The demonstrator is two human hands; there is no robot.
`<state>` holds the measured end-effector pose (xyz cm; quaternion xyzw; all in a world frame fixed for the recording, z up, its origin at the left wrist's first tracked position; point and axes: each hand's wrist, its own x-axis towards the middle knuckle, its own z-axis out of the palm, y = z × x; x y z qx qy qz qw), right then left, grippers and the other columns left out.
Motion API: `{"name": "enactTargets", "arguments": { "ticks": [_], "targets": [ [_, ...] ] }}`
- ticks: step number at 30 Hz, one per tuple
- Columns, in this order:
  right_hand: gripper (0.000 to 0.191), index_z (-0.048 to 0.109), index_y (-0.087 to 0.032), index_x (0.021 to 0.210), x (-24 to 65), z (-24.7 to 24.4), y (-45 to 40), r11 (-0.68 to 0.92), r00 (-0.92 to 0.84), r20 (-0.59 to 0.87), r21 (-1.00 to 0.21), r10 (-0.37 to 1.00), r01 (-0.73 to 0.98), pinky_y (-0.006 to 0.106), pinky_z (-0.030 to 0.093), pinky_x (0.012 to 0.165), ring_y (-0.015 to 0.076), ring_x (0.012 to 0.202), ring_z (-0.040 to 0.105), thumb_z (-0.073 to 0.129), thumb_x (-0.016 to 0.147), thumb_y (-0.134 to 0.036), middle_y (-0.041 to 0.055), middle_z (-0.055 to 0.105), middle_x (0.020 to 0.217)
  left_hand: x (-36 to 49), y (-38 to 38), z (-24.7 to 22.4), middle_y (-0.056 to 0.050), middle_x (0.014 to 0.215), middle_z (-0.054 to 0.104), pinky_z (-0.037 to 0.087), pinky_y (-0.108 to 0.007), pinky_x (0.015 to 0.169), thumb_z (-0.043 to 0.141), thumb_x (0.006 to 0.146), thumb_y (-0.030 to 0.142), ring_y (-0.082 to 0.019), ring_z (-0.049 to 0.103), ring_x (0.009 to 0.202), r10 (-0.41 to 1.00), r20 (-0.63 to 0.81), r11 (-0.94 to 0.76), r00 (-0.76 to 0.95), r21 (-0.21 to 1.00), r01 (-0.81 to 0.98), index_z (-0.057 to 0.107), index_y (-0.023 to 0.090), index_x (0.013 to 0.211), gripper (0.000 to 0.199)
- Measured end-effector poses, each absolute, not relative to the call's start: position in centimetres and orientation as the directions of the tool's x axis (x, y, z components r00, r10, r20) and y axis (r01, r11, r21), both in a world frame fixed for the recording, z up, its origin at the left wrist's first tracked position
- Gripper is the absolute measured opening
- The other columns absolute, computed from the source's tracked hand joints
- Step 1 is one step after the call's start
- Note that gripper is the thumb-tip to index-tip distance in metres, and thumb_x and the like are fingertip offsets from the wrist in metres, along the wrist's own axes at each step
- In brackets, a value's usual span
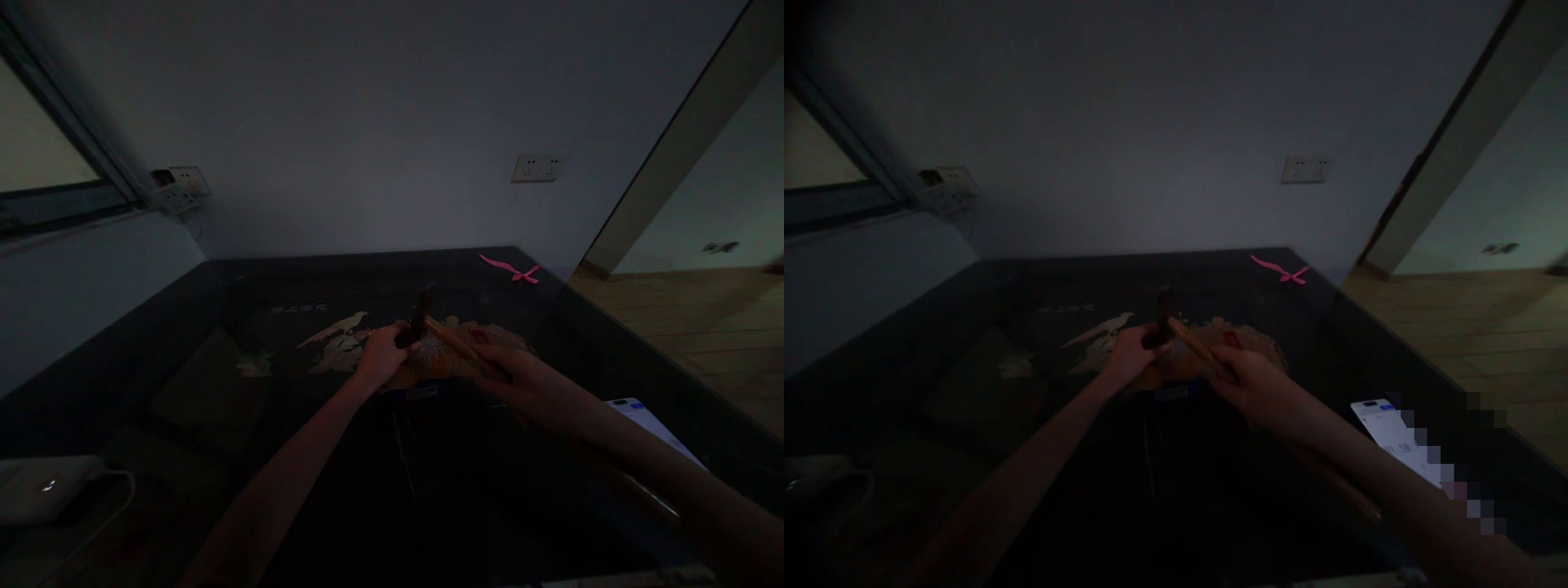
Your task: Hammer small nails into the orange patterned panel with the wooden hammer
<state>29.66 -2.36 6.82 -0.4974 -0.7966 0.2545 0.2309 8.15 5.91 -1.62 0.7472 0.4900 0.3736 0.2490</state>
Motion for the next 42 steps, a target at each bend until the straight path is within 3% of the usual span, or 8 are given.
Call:
{"name": "enactTargets", "arguments": {
  "ticks": [8, 13, 18, 24, 30, 35, 42],
  "targets": [
    [0.03, 0.063, -0.016, 0.106, 29.8, 7.6, -2.9, 0.411, -0.419, 0.144, -0.622, 0.897, 0.667, 0.028, 0.046, 0.067, 0.0199, 0.078, 0.06, 0.05, 0.08, -0.025, 0.0065, 0.065, 0.09, 8.3, 6.1, -1.8, -0.003, 0.086, 0.07, 0.05, -0.027, 0.077, 0.063, 0.075, 0.016, -0.015, 0.065, 0.08, 0.92, 0.317, -0.392, 0.23, 0.765, 0.511, 0.066, 0.017, 0.083, 0.009],
    [0.032, 0.063, -0.011, 0.105, 29.6, 6.5, -2.4, 0.329, -0.415, 0.011, -0.63, 0.91, 0.704, 0.029, 0.046, 0.059, 0.0195, 0.067, 0.059, 0.048, 0.079, -0.022, 0.0077, 0.066, 0.081, 8.2, 6.0, -1.5, -0.004, 0.088, 0.071, 0.05, -0.029, 0.076, 0.062, 0.076, 0.016, -0.017, 0.065, 0.08, 0.931, 0.293, -0.364, 0.216, 0.752, 0.549, 0.067, 0.016, 0.089, 0.015],
    [0.032, 0.062, -0.014, 0.107, 29.7, 6.6, -2.7, 0.39, -0.411, 0.119, -0.628, 0.904, 0.674, 0.03, 0.046, 0.064, 0.019, 0.071, 0.059, 0.05, 0.08, -0.024, 0.0074, 0.065, 0.089, 8.2, 5.9, -1.5, -0.004, 0.088, 0.071, 0.05, -0.027, 0.078, 0.062, 0.076, 0.015, -0.016, 0.065, 0.08, 0.928, 0.301, -0.373, 0.22, 0.763, 0.528, 0.067, 0.016, 0.087, 0.012],
    [0.03, 0.063, -0.013, 0.104, 29.5, 6.5, -3.0, 0.325, -0.398, 0.019, -0.615, 0.917, 0.719, 0.026, 0.044, 0.056, 0.0171, 0.063, 0.058, 0.049, 0.078, -0.019, 0.0038, 0.063, 0.073, 8.1, 6.1, -1.9, -0.004, 0.093, 0.071, 0.049, -0.028, 0.077, 0.063, 0.076, 0.019, -0.018, 0.065, 0.085, 0.94, 0.262, -0.342, 0.22, 0.744, 0.574, 0.067, 0.017, 0.094, 0.019],
    [0.03, 0.064, -0.016, 0.105, 29.7, 6.9, -2.5, 0.401, -0.435, 0.108, -0.628, 0.894, 0.667, 0.028, 0.047, 0.066, 0.0193, 0.077, 0.061, 0.05, 0.08, -0.024, 0.007, 0.066, 0.091, 8.2, 5.9, -1.7, -0.003, 0.086, 0.071, 0.048, -0.026, 0.077, 0.061, 0.077, 0.019, -0.016, 0.065, 0.079, 0.928, 0.294, -0.373, 0.23, 0.749, 0.548, 0.067, 0.017, 0.084, 0.01],
    [0.031, 0.064, -0.014, 0.106, 29.5, 6.3, -2.5, 0.346, -0.425, 0.023, -0.621, 0.905, 0.703, 0.027, 0.046, 0.059, 0.0177, 0.066, 0.061, 0.05, 0.079, -0.02, 0.0048, 0.067, 0.078, 8.1, 6.1, -2.0, -0.005, 0.091, 0.07, 0.048, -0.029, 0.075, 0.064, 0.075, 0.022, -0.019, 0.064, 0.081, 0.93, 0.285, -0.368, 0.233, 0.714, 0.596, 0.066, 0.017, 0.093, 0.019],
    [0.032, 0.064, -0.014, 0.106, 29.4, 7.4, -2.8, 0.378, -0.41, 0.097, -0.616, 0.907, 0.691, 0.028, 0.045, 0.055, 0.0174, 0.062, 0.057, 0.049, 0.081, -0.026, 0.0063, 0.065, 0.083, 8.3, 6.0, -1.8, -0.002, 0.084, 0.07, 0.048, -0.027, 0.079, 0.065, 0.073, 0.016, -0.015, 0.064, 0.079, 0.926, 0.309, -0.377, 0.216, 0.755, 0.537, 0.066, 0.017, 0.08, 0.007]
  ]
}}
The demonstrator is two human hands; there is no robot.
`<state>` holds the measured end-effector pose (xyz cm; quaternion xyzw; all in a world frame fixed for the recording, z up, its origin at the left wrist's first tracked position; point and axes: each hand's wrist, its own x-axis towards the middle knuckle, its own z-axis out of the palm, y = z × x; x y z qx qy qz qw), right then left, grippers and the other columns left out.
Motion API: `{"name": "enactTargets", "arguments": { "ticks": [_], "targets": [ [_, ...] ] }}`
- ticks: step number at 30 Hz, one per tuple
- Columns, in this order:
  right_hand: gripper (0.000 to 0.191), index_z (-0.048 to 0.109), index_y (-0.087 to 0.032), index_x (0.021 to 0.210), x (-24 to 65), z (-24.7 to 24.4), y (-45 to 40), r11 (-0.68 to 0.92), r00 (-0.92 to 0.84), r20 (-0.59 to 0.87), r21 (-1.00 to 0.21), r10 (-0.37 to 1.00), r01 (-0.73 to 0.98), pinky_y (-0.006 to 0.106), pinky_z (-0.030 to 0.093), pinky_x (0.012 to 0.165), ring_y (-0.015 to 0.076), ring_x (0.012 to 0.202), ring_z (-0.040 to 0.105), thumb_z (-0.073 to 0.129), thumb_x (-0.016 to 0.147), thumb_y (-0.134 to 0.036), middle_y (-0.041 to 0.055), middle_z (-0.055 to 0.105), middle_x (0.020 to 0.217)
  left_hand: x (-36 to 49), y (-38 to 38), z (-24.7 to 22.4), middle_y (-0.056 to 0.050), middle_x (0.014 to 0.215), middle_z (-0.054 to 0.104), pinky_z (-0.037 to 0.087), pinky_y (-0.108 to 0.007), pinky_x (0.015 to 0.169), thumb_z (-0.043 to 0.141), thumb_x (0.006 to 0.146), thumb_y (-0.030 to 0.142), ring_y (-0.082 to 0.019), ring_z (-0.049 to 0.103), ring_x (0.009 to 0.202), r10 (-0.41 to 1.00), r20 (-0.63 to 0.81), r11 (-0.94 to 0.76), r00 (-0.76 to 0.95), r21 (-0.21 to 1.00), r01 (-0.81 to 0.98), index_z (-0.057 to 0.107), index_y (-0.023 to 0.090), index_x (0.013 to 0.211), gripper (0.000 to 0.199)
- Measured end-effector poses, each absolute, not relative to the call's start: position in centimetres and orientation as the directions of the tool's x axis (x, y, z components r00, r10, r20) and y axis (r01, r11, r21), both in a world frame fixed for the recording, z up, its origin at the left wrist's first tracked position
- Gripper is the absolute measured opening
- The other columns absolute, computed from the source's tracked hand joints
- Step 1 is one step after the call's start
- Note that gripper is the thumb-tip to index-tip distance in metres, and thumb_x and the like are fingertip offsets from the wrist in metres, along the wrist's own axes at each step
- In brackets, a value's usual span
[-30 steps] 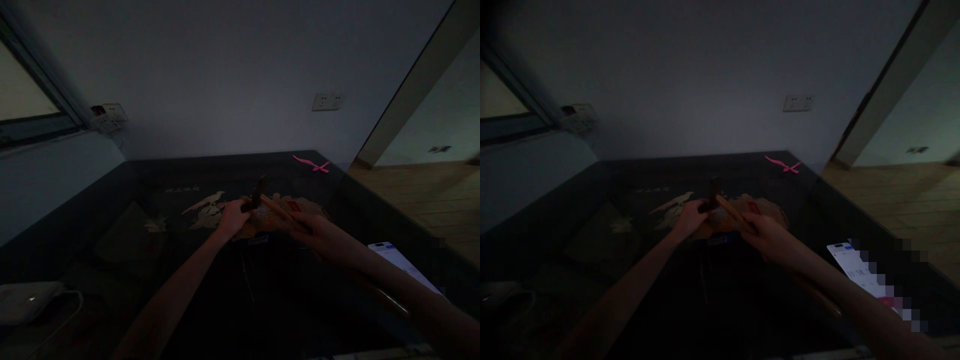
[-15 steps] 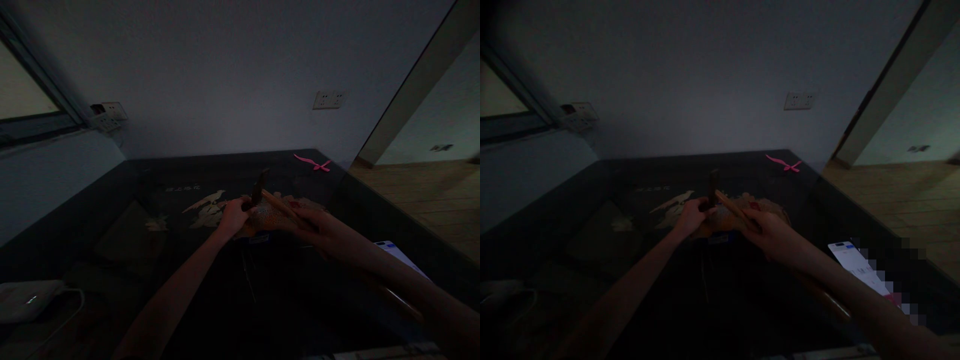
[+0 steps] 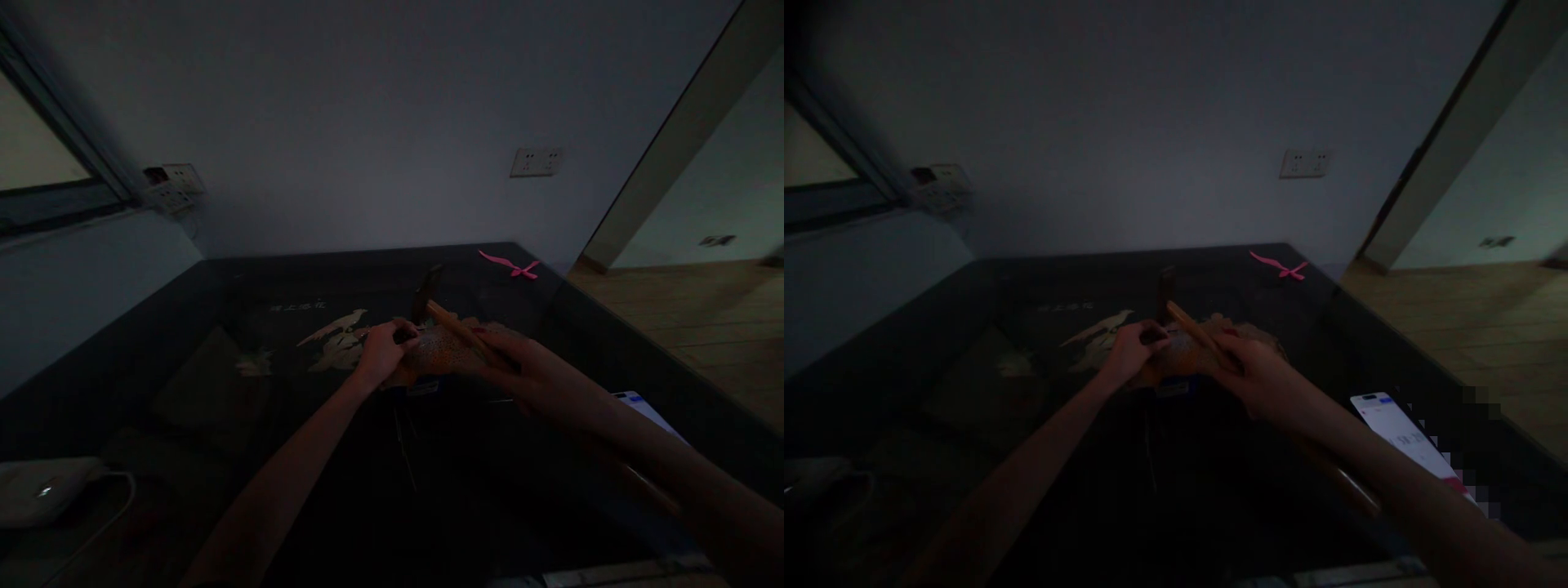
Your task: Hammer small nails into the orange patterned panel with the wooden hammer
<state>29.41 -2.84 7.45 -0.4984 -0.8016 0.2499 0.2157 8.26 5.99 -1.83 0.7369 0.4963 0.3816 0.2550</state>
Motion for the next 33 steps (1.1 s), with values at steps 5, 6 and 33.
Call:
{"name": "enactTargets", "arguments": {
  "ticks": [5, 6, 33],
  "targets": [
    [0.034, 0.061, -0.01, 0.109, 29.3, 6.6, -2.3, 0.364, -0.428, 0.046, -0.612, 0.903, 0.702, 0.028, 0.045, 0.06, 0.018, 0.068, 0.058, 0.049, 0.081, -0.023, 0.0069, 0.065, 0.082, 8.3, 6.0, -2.0, -0.003, 0.083, 0.07, 0.048, -0.027, 0.074, 0.065, 0.074, 0.02, -0.017, 0.064, 0.077, 0.926, 0.331, -0.374, 0.182, 0.741, 0.557, 0.067, 0.017, 0.081, 0.008],
    [0.033, 0.062, -0.01, 0.108, 29.2, 6.5, -2.3, 0.355, -0.427, 0.035, -0.617, 0.904, 0.702, 0.027, 0.045, 0.06, 0.0179, 0.068, 0.058, 0.049, 0.081, -0.023, 0.0072, 0.065, 0.083, 8.3, 6.1, -2.1, -0.003, 0.083, 0.07, 0.049, -0.027, 0.073, 0.064, 0.075, 0.02, -0.017, 0.065, 0.077, 0.924, 0.337, -0.378, 0.181, 0.74, 0.557, 0.067, 0.017, 0.082, 0.008],
    [0.03, 0.062, -0.014, 0.106, 29.0, 6.4, -2.4, 0.417, -0.445, 0.093, -0.558, 0.891, 0.717, 0.027, 0.041, 0.058, 0.0182, 0.064, 0.058, 0.047, 0.081, -0.022, 0.0067, 0.066, 0.079, 7.7, 5.9, -1.5, -0.004, 0.086, 0.071, 0.048, -0.03, 0.08, 0.066, 0.075, 0.023, -0.019, 0.065, 0.082, 0.952, 0.268, -0.302, 0.147, 0.74, 0.601, 0.068, 0.018, 0.079, 0.007]
  ]
}}
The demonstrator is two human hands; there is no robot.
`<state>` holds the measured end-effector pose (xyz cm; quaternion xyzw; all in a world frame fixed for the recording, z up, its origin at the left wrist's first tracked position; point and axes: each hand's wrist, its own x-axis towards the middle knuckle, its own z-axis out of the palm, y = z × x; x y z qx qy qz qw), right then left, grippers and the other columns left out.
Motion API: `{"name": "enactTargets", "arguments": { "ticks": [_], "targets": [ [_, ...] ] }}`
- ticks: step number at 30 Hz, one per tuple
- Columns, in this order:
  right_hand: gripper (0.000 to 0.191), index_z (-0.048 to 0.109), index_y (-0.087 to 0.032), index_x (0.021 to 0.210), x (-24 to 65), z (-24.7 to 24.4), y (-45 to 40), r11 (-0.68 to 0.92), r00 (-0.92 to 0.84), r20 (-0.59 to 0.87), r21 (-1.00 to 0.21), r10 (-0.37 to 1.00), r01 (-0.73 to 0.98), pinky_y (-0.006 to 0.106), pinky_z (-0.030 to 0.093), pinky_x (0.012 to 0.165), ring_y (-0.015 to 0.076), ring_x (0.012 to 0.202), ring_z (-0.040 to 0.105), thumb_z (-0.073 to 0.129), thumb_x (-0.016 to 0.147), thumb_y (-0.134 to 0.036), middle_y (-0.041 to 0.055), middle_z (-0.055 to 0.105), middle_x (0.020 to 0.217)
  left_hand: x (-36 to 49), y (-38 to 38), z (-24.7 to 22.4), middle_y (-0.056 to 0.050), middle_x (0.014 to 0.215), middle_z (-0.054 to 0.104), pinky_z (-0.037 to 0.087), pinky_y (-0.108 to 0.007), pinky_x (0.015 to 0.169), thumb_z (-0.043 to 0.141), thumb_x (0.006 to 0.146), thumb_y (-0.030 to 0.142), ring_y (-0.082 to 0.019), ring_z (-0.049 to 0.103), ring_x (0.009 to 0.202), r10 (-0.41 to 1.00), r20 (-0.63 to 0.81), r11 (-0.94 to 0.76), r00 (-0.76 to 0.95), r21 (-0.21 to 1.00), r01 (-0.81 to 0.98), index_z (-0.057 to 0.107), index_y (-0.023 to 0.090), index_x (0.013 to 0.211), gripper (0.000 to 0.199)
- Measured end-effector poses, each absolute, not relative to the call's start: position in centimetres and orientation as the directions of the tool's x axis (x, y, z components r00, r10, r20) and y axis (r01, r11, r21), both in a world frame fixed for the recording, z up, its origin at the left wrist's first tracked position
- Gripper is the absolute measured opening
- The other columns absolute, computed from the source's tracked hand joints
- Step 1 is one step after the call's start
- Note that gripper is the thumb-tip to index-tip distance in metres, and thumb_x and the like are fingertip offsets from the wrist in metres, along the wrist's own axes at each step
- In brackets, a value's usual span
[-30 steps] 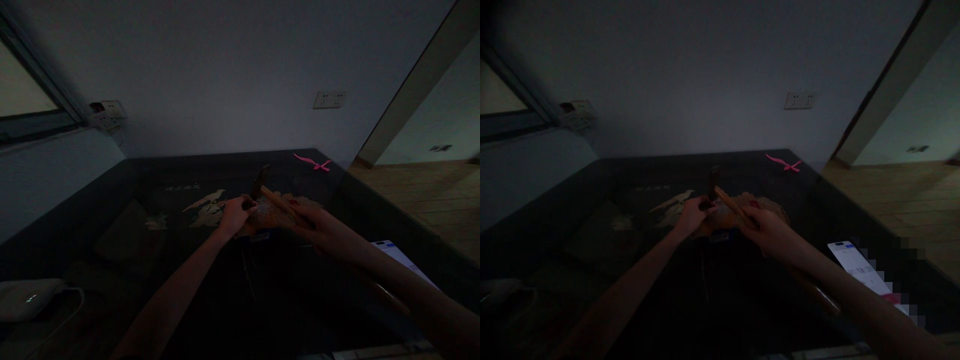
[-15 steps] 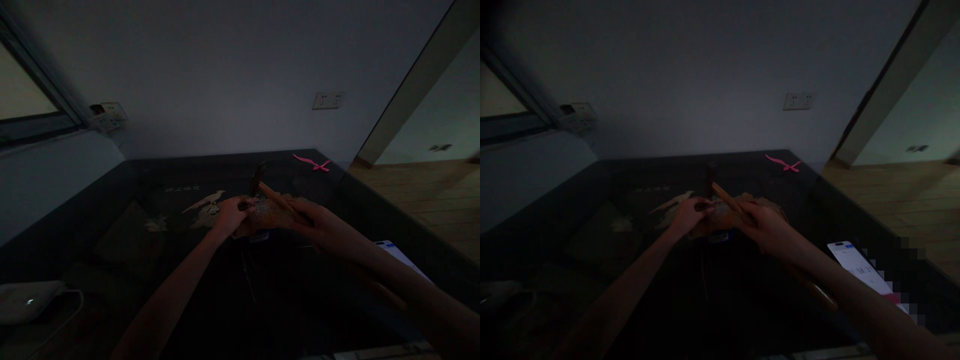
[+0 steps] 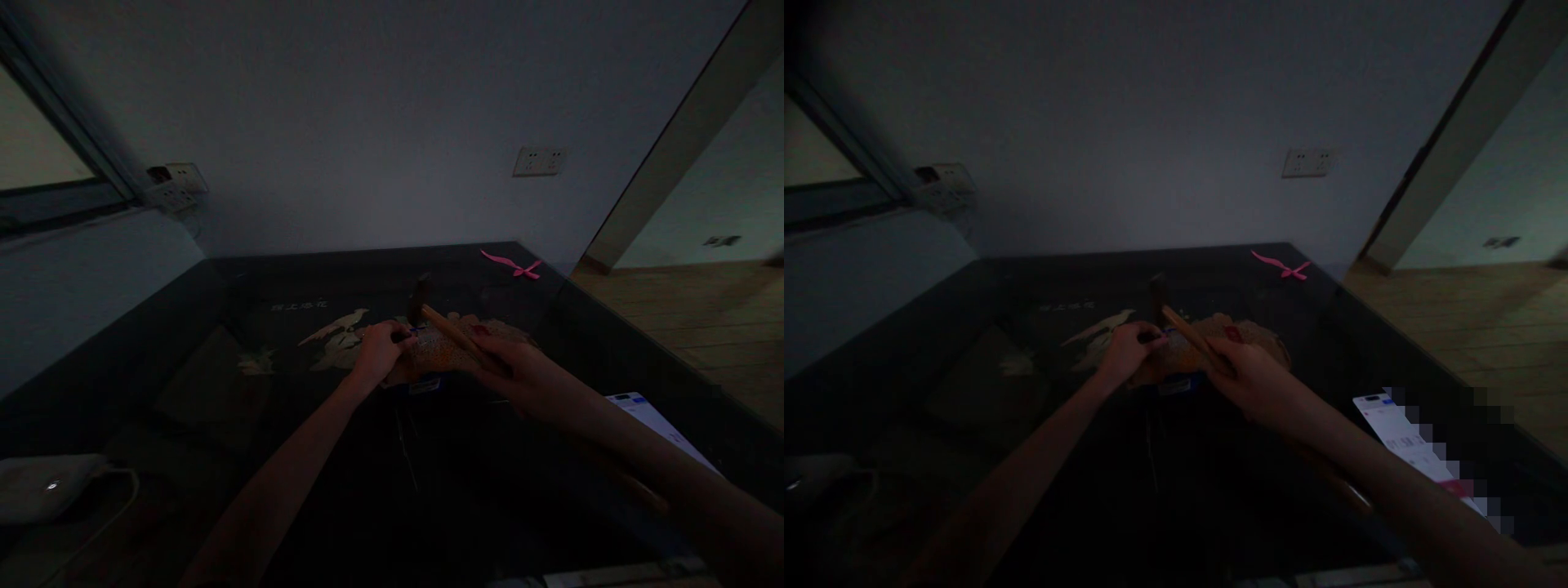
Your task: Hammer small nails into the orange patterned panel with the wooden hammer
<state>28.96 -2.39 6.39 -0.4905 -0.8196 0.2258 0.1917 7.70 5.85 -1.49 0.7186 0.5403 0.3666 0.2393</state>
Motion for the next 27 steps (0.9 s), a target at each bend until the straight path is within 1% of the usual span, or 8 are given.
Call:
{"name": "enactTargets", "arguments": {
  "ticks": [4, 9, 13, 16, 19, 22, 24, 27],
  "targets": [
    [0.03, 0.062, -0.013, 0.105, 28.9, 6.2, -2.4, 0.403, -0.447, 0.029, -0.491, 0.894, 0.773, 0.025, 0.038, 0.054, 0.015, 0.057, 0.055, 0.048, 0.079, -0.016, 0.005, 0.065, 0.076, 7.7, 5.7, -1.2, -0.005, 0.087, 0.071, 0.048, -0.032, 0.081, 0.065, 0.075, 0.021, -0.02, 0.065, 0.083, 0.953, 0.26, -0.299, 0.157, 0.717, 0.63, 0.069, 0.017, 0.08, 0.007],
    [0.031, 0.061, -0.014, 0.108, 29.1, 6.1, -2.4, 0.426, -0.436, 0.115, -0.53, 0.892, 0.733, 0.025, 0.039, 0.055, 0.0153, 0.061, 0.055, 0.047, 0.082, -0.02, 0.007, 0.066, 0.084, 7.7, 5.8, -1.4, -0.005, 0.087, 0.071, 0.048, -0.032, 0.082, 0.064, 0.076, 0.021, -0.019, 0.065, 0.083, 0.95, 0.268, -0.307, 0.158, 0.731, 0.61, 0.069, 0.017, 0.078, 0.006],
    [0.032, 0.061, -0.011, 0.108, 28.8, 6.1, -2.5, 0.374, -0.429, 0.019, -0.522, 0.903, 0.766, 0.025, 0.037, 0.053, 0.0152, 0.056, 0.053, 0.048, 0.08, -0.018, 0.0052, 0.064, 0.075, 7.6, 5.9, -1.4, -0.006, 0.088, 0.071, 0.049, -0.032, 0.08, 0.064, 0.075, 0.021, -0.019, 0.065, 0.083, 0.955, 0.256, -0.294, 0.152, 0.73, 0.618, 0.069, 0.016, 0.082, 0.009],
    [0.03, 0.063, -0.01, 0.103, 28.6, 6.2, -2.6, 0.352, -0.417, -0.006, -0.525, 0.909, 0.775, 0.027, 0.037, 0.054, 0.0175, 0.06, 0.054, 0.049, 0.078, -0.017, 0.0054, 0.062, 0.073, 7.6, 5.7, -1.3, -0.007, 0.088, 0.071, 0.049, -0.032, 0.079, 0.063, 0.076, 0.021, -0.02, 0.065, 0.083, 0.951, 0.264, -0.307, 0.163, 0.716, 0.627, 0.069, 0.015, 0.084, 0.011],
    [0.025, 0.064, -0.012, 0.098, 29.0, 6.1, -3.2, 0.337, -0.382, 0.062, -0.613, 0.922, 0.715, 0.027, 0.039, 0.054, 0.0171, 0.06, 0.054, 0.049, 0.079, -0.02, 0.004, 0.06, 0.071, 7.7, 5.7, -1.3, -0.006, 0.088, 0.071, 0.048, -0.032, 0.082, 0.062, 0.077, 0.021, -0.02, 0.065, 0.084, 0.941, 0.285, -0.335, 0.185, 0.691, 0.64, 0.069, 0.016, 0.08, 0.009],
    [0.033, 0.059, -0.014, 0.11, 29.6, 5.1, -4.2, 0.246, -0.309, 0.065, -0.764, 0.949, 0.597, 0.024, 0.038, 0.045, 0.0128, 0.049, 0.048, 0.051, 0.081, -0.026, -0.0009, 0.055, 0.064, 7.7, 5.9, -1.3, -0.004, 0.087, 0.07, 0.048, -0.031, 0.081, 0.064, 0.075, 0.02, -0.018, 0.065, 0.083, 0.931, 0.294, -0.362, 0.216, 0.676, 0.641, 0.068, 0.019, 0.082, 0.008],
    [0.042, 0.053, -0.016, 0.122, 29.9, 3.9, -4.9, 0.146, -0.253, 0.017, -0.853, 0.967, 0.501, 0.022, 0.036, 0.04, 0.0102, 0.044, 0.043, 0.052, 0.083, -0.031, -0.0031, 0.052, 0.063, 7.4, 6.0, -0.9, -0.003, 0.088, 0.07, 0.049, -0.029, 0.079, 0.066, 0.073, 0.018, -0.017, 0.064, 0.082, 0.922, 0.293, -0.388, 0.254, 0.697, 0.603, 0.065, 0.02, 0.092, 0.019],
    [0.046, 0.051, -0.018, 0.124, 30.2, 1.7, -5.8, 0.063, -0.151, 0.009, -0.93, 0.988, 0.361, 0.021, 0.037, 0.04, 0.0101, 0.048, 0.046, 0.055, 0.082, -0.037, -0.0024, 0.053, 0.068, 6.7, 5.2, 0.8, -0.004, 0.096, 0.068, 0.049, -0.028, 0.081, 0.067, 0.072, 0.016, -0.016, 0.063, 0.089, 0.885, 0.371, -0.466, 0.282, 0.683, 0.562, 0.057, 0.019, 0.107, 0.036]
  ]
}}
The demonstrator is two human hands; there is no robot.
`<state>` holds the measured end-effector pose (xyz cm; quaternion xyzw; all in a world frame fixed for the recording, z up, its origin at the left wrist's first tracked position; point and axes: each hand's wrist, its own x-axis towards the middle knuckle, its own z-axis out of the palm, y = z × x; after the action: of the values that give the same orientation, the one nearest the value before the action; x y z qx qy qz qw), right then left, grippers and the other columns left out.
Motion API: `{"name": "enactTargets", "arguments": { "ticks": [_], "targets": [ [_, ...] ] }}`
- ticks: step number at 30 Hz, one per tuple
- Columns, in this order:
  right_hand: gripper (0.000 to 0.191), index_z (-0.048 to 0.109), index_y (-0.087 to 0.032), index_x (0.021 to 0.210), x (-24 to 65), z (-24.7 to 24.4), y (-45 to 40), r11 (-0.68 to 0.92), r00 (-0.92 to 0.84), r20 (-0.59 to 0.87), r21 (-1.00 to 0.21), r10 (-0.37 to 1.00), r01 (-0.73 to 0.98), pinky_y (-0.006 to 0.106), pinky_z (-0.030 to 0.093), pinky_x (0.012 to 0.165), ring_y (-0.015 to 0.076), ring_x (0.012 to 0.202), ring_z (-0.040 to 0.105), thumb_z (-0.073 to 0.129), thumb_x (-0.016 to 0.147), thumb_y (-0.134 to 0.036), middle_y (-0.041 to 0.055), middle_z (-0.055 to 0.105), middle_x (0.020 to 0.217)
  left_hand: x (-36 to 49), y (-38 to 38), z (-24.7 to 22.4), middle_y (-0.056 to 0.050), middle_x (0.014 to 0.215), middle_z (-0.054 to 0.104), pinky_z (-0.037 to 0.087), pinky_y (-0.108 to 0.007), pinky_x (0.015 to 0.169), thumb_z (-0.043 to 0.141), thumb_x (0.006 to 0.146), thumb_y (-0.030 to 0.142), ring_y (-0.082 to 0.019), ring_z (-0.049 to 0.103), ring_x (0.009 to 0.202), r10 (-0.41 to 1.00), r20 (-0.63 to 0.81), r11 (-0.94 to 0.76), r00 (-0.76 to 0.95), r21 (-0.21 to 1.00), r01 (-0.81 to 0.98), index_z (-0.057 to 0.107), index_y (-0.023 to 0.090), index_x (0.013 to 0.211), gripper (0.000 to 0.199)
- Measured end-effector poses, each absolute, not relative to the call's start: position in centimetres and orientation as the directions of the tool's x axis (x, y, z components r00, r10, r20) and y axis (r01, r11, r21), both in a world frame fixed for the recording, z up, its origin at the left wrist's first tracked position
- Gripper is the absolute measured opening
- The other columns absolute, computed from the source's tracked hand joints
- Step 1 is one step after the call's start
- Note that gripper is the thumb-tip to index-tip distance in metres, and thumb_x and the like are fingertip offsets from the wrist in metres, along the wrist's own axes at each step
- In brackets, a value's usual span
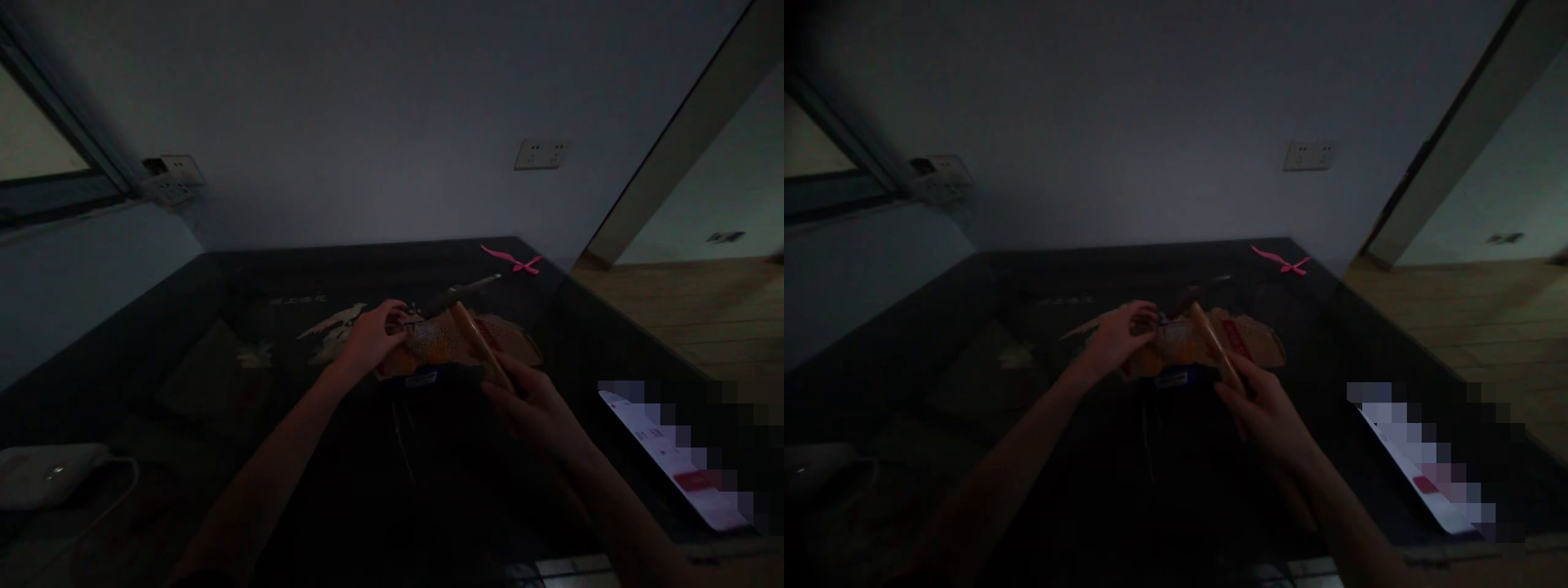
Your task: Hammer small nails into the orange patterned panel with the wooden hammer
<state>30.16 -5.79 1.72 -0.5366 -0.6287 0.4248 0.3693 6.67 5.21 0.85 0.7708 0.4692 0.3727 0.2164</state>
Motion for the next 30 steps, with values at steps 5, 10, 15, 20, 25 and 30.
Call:
{"name": "enactTargets", "arguments": {
  "ticks": [5, 10, 15, 20, 25, 30],
  "targets": [
    [0.047, 0.051, -0.022, 0.123, 30.5, -0.6, -6.3, -0.008, -0.03, -0.013, -0.984, 0.999, 0.177, 0.02, 0.034, 0.037, 0.0086, 0.043, 0.04, 0.059, 0.08, -0.038, -0.0066, 0.043, 0.059, 6.1, 0.4, 3.7, -0.003, 0.096, 0.066, 0.044, -0.028, 0.086, 0.056, 0.083, 0.023, -0.015, 0.061, 0.091, 0.799, 0.473, -0.593, 0.371, 0.517, 0.618, 0.059, 0.021, 0.099, 0.017],
    [0.04, 0.052, -0.023, 0.117, 31.5, -1.0, -6.2, -0.006, -0.017, -0.009, -0.99, 1.0, 0.142, 0.021, 0.033, 0.035, 0.0081, 0.039, 0.039, 0.059, 0.081, -0.039, -0.007, 0.043, 0.056, 7.4, -3.7, 0.5, -0.002, 0.099, 0.066, 0.044, -0.027, 0.083, 0.049, 0.088, 0.025, -0.015, 0.061, 0.091, 0.518, 0.052, -0.811, 0.854, 0.349, 0.47, 0.06, 0.024, 0.1, 0.016],
    [0.045, 0.052, -0.019, 0.119, 31.6, -1.0, -6.2, -0.027, 0.015, -0.024, -0.986, 1.0, 0.163, 0.02, 0.035, 0.036, 0.0089, 0.043, 0.041, 0.061, 0.079, -0.038, -0.0051, 0.046, 0.061, 9.3, -3.6, -3.4, -0.007, 0.099, 0.064, 0.046, -0.032, 0.078, 0.056, 0.083, 0.023, -0.021, 0.06, 0.091, 0.574, -0.054, -0.809, 0.817, 0.114, 0.577, 0.056, 0.017, 0.101, 0.019],
    [0.048, 0.053, -0.018, 0.12, 31.6, -1.4, -6.2, -0.026, 0.016, -0.024, -0.993, 1.0, 0.115, 0.019, 0.035, 0.036, 0.0077, 0.043, 0.041, 0.062, 0.078, -0.038, -0.0052, 0.048, 0.061, 11.0, -3.7, -3.7, -0.008, 0.09, 0.064, 0.047, -0.033, 0.076, 0.048, 0.084, 0.011, -0.02, 0.06, 0.085, 0.545, -0.09, -0.837, 0.833, -0.006, 0.547, 0.056, 0.014, 0.095, 0.014],
    [0.047, 0.054, -0.019, 0.119, 31.8, -1.9, -6.3, -0.017, 0.02, -0.016, -0.998, 1.0, 0.061, 0.016, 0.032, 0.033, 0.0058, 0.039, 0.04, 0.063, 0.078, -0.039, -0.0067, 0.047, 0.057, 11.8, -4.1, -3.9, -0.01, 0.089, 0.063, 0.047, -0.035, 0.078, 0.044, 0.085, 0.008, -0.021, 0.061, 0.085, 0.579, -0.106, -0.814, 0.808, -0.028, 0.58, 0.057, 0.011, 0.092, 0.015],
    [0.049, 0.052, -0.019, 0.121, 31.7, -1.7, -6.3, -0.036, 0.024, -0.035, -0.999, 0.999, 0.039, 0.017, 0.032, 0.032, 0.0063, 0.036, 0.039, 0.063, 0.078, -0.04, -0.0085, 0.044, 0.052, 11.0, -4.4, -2.3, -0.006, 0.095, 0.062, 0.048, -0.03, 0.074, 0.049, 0.084, 0.011, -0.018, 0.061, 0.084, 0.596, -0.076, -0.779, 0.799, 0.183, 0.599, 0.057, 0.016, 0.096, 0.016]
  ]
}}
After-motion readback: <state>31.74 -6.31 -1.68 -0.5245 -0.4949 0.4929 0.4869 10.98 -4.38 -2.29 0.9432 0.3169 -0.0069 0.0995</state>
